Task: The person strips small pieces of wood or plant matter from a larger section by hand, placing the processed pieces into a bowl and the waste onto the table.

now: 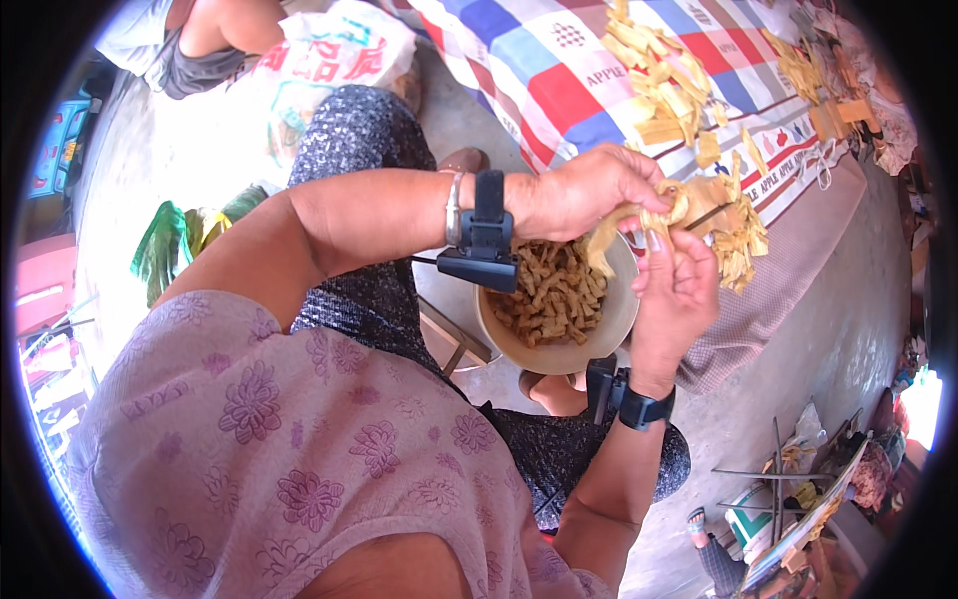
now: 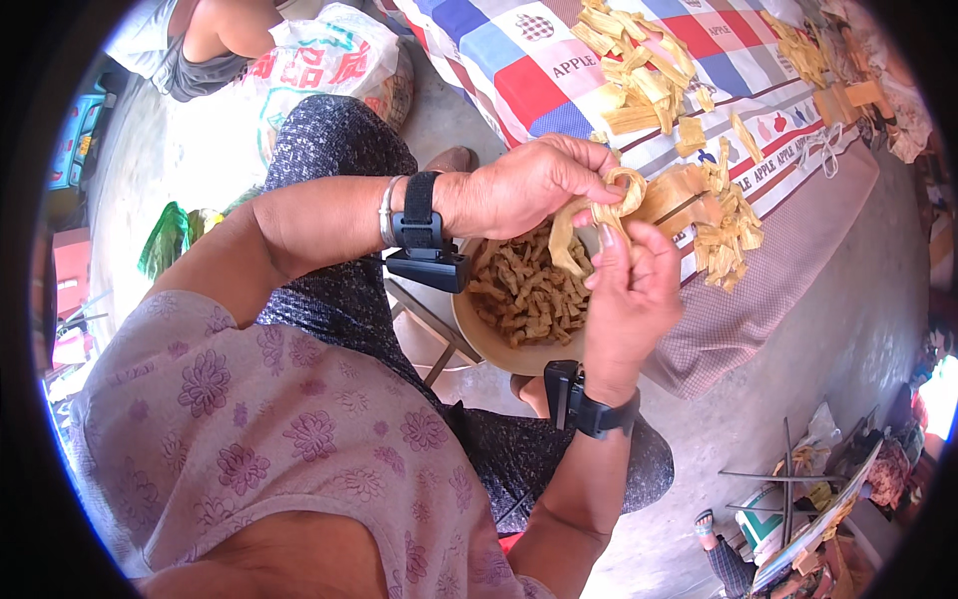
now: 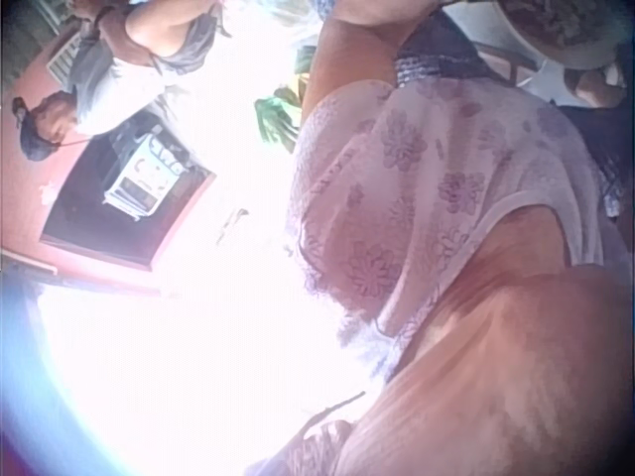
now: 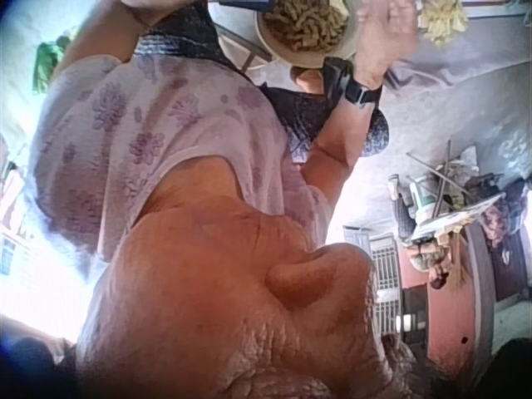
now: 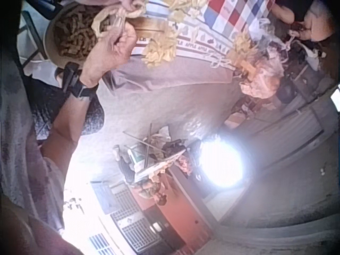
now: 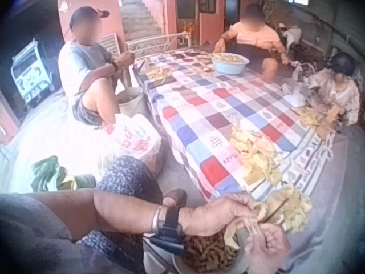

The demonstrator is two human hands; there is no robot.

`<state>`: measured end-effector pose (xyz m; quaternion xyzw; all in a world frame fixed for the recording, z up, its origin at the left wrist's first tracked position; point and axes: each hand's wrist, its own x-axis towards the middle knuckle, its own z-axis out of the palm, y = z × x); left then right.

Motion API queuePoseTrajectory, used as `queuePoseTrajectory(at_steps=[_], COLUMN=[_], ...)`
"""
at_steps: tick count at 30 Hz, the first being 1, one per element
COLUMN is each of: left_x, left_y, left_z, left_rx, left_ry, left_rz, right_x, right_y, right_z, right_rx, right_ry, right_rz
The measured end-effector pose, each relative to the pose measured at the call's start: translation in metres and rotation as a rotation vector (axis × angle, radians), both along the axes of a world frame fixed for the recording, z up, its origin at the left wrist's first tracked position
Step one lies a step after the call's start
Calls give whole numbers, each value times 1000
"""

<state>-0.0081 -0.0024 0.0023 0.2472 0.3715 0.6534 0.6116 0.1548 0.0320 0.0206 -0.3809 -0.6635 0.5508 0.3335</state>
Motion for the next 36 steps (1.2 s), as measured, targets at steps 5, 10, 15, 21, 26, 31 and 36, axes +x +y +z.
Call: queuePoseTrajectory(at_steps=[5,10,15,21,26,31,36], left_x=[2,-4,2,10,11,9,10], left_y=[-3,-9,-19,-24,-23,-19,-17], left_z=[4,-9,3,-7,-9,-11,-5], left_rx=[33,-131,-235,-190,-176,-90,23], left_ry=[-75,134,247,418,433,461,573], left_rz=[-161,-379,-347,-172,-53,2,8], right_x=[10,13,15,8,5,5,4], right_y=[13,15,17,9,5,9,6], right_z=[15,5,-2,-5,-7,-8,5], right_rx=[-279,-258,-263,-98,-86,-107,-118], right_ry=[140,-41,-30,-58,-108,-83,-101], right_rz=[133,209,267,268,174,153,176])
